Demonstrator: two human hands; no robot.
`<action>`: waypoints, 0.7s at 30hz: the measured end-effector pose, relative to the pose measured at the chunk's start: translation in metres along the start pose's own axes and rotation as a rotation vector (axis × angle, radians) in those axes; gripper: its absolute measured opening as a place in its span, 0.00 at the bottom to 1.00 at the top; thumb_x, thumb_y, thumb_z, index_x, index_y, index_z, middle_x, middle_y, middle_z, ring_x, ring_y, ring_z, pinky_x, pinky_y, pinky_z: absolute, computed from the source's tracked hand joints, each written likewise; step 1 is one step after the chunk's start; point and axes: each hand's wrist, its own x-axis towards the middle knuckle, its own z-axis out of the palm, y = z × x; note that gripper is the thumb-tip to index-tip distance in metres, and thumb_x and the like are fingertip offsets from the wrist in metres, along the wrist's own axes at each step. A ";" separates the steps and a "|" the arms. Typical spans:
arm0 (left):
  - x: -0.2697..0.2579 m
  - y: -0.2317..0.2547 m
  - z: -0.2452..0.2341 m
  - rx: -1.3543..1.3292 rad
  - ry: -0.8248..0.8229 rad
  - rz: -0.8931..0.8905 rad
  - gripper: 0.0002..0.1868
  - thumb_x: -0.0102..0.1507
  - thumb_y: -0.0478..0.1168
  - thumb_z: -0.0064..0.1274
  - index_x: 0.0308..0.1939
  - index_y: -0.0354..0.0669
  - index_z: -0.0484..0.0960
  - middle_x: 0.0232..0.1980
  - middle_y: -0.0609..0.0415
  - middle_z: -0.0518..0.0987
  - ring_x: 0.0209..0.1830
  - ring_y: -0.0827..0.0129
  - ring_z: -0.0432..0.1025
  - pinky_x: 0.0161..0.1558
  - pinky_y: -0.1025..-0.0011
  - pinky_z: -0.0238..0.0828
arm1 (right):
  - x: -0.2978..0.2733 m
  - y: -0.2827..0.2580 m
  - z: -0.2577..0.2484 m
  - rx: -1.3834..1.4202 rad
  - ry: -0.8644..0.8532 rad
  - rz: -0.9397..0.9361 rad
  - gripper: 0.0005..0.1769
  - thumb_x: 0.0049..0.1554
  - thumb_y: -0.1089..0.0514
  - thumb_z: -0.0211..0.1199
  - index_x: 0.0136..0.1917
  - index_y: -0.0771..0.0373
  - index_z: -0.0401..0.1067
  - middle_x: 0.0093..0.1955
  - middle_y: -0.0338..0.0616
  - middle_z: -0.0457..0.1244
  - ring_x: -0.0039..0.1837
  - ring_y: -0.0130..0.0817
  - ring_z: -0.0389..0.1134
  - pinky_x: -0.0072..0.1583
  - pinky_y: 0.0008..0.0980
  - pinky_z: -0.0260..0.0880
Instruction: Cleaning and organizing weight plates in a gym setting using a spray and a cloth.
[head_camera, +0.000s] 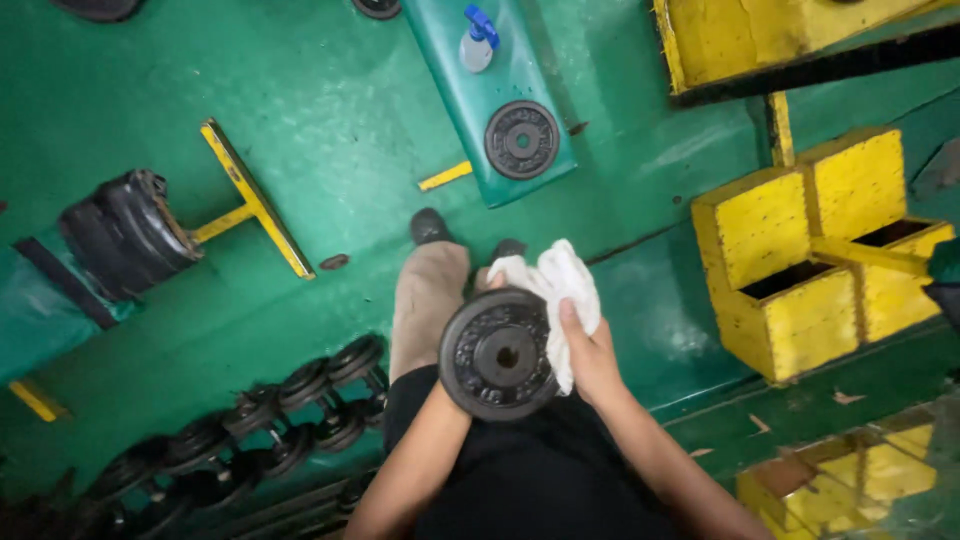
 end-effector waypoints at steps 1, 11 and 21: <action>0.001 0.002 0.005 0.019 0.031 0.007 0.28 0.62 0.59 0.50 0.58 0.46 0.68 0.47 0.47 0.69 0.42 0.61 0.64 0.41 0.60 0.60 | 0.005 0.008 -0.007 -0.124 0.018 0.037 0.27 0.65 0.50 0.56 0.71 0.69 0.67 0.62 0.44 0.68 0.60 0.29 0.68 0.61 0.31 0.68; 0.033 0.046 0.003 0.291 0.359 0.067 0.13 0.63 0.46 0.61 0.46 0.48 0.78 0.30 0.54 0.80 0.23 0.70 0.75 0.23 0.68 0.72 | 0.070 -0.027 0.014 -0.094 -0.432 0.170 0.38 0.50 0.64 0.72 0.73 0.68 0.65 0.66 0.43 0.67 0.66 0.33 0.68 0.67 0.35 0.67; 0.197 0.071 -0.069 1.185 0.476 0.522 0.44 0.58 0.57 0.69 0.66 0.29 0.72 0.61 0.34 0.78 0.62 0.50 0.75 0.62 0.61 0.70 | 0.139 -0.014 -0.044 0.100 -0.252 0.356 0.43 0.48 0.66 0.68 0.76 0.68 0.60 0.67 0.49 0.66 0.64 0.40 0.69 0.65 0.41 0.69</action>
